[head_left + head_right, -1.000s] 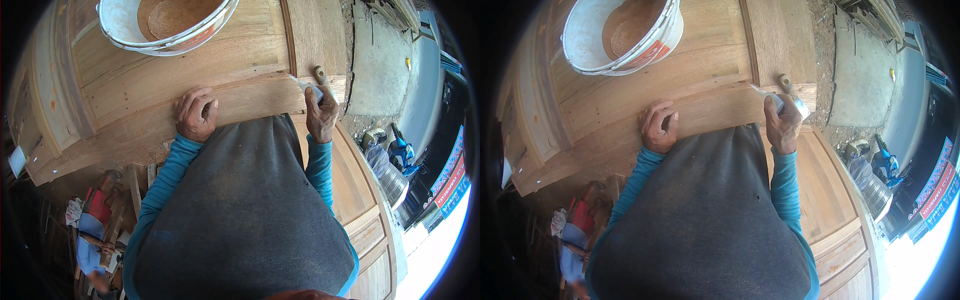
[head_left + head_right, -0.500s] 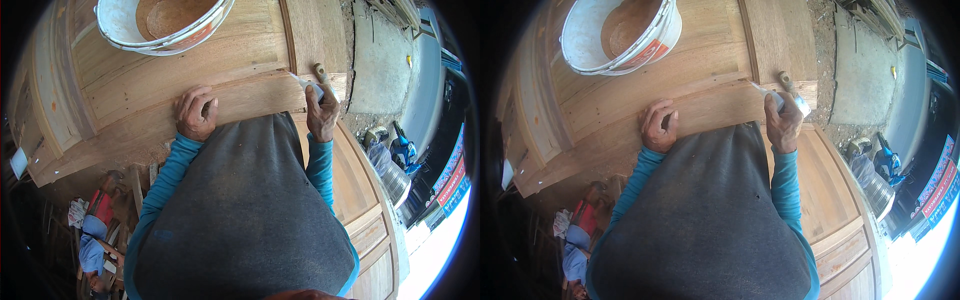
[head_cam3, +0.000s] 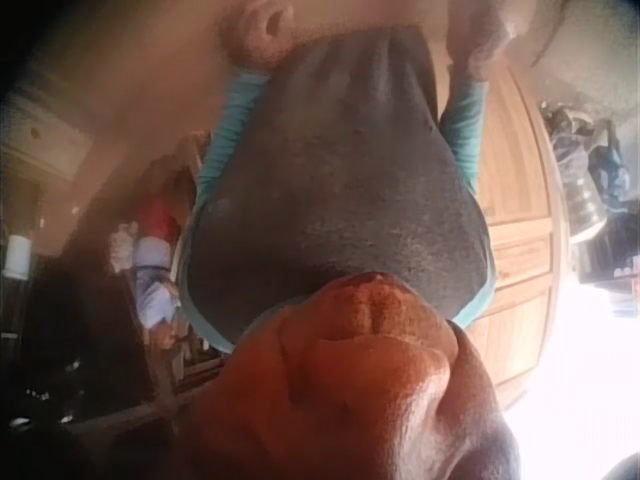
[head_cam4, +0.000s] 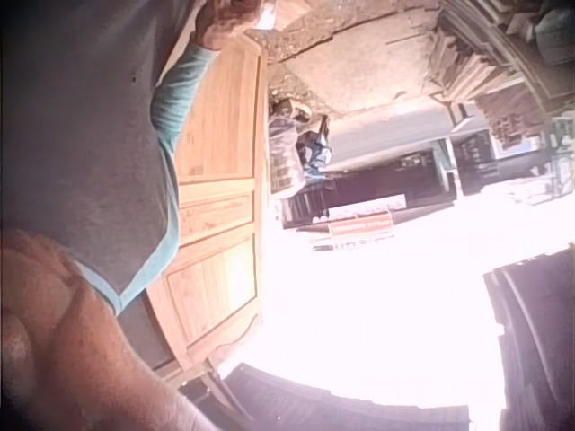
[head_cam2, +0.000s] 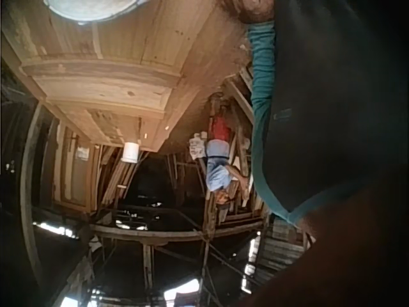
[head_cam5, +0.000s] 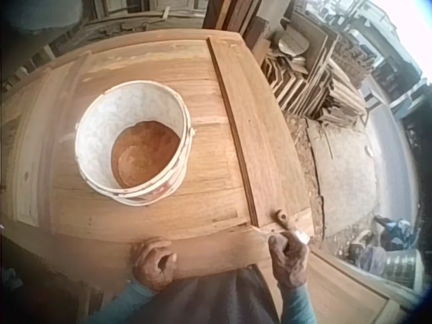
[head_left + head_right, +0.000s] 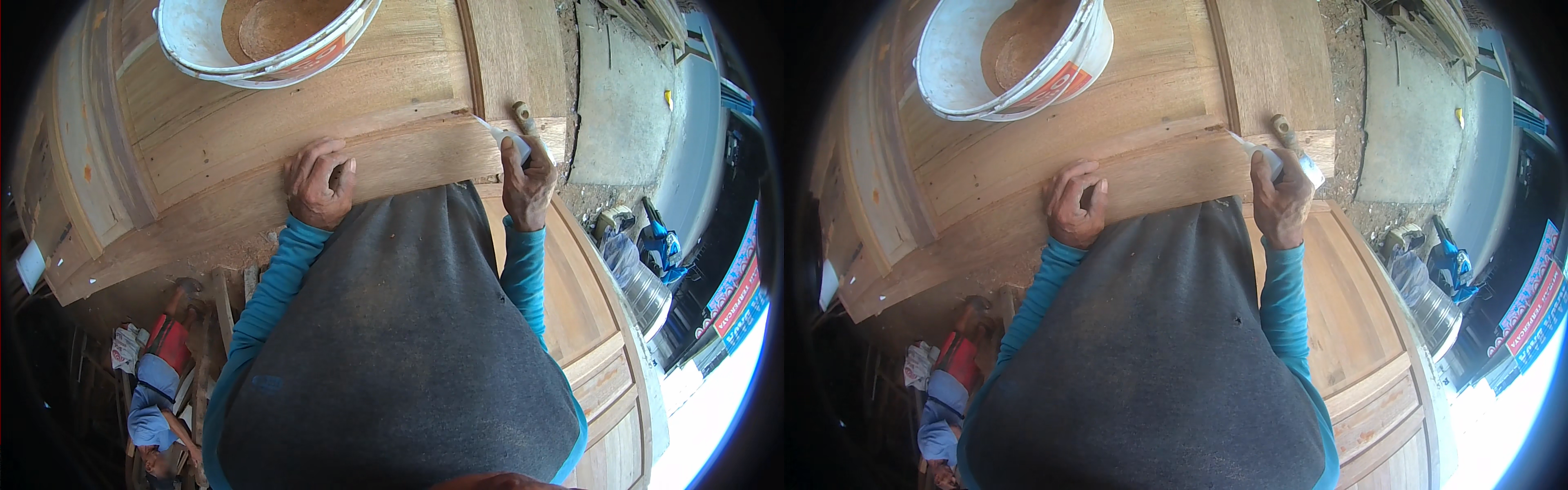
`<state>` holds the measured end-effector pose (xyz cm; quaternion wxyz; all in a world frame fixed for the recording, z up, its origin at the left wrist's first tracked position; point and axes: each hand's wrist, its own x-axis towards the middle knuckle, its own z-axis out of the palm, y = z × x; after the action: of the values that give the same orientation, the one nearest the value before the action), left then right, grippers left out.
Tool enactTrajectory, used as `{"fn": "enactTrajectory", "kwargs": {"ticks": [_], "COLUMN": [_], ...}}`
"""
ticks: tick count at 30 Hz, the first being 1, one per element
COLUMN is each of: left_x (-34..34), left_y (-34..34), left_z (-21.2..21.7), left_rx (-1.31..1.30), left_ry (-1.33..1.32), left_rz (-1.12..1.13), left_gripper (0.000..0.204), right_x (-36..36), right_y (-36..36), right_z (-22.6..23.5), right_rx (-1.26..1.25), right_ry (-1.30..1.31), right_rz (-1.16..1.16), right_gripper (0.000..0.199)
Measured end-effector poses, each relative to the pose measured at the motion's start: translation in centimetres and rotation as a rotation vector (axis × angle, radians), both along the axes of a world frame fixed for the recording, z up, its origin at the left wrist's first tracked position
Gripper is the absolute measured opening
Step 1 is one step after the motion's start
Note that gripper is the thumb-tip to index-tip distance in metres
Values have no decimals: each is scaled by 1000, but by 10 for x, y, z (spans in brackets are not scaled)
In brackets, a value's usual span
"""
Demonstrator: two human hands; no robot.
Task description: The person applies wood filler to gaps in a large wooden door using a small spatula and a tube of filler, سپس smoothing it by hand and later using a power planer to smooth the edges of the wood.
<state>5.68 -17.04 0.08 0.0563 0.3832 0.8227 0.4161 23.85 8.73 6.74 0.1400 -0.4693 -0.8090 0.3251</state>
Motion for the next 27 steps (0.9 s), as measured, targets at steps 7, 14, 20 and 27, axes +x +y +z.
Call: {"fn": "enactTrajectory", "kwargs": {"ticks": [7, 14, 20, 27], "left_x": [-1, 0, 0, 1], "left_y": [1, -1, -1, 0], "left_z": [2, 0, 0, 1], "left_rx": [-11, -15, -12, -15], "left_ry": [6, 13, 13, 6], "left_rz": [-3, -7, -4, 0], "left_gripper": [15, 16, 17, 16], "right_x": [-1, -2, -1, -2], "right_y": [1, 0, 0, 0], "right_z": [2, 8, 5, 5], "right_rx": [27, 15, 28, 44], "right_ry": [8, -29, -11, -12], "right_rz": [14, 1, -6, 2], "right_gripper": [31, 31, 30, 29]}}
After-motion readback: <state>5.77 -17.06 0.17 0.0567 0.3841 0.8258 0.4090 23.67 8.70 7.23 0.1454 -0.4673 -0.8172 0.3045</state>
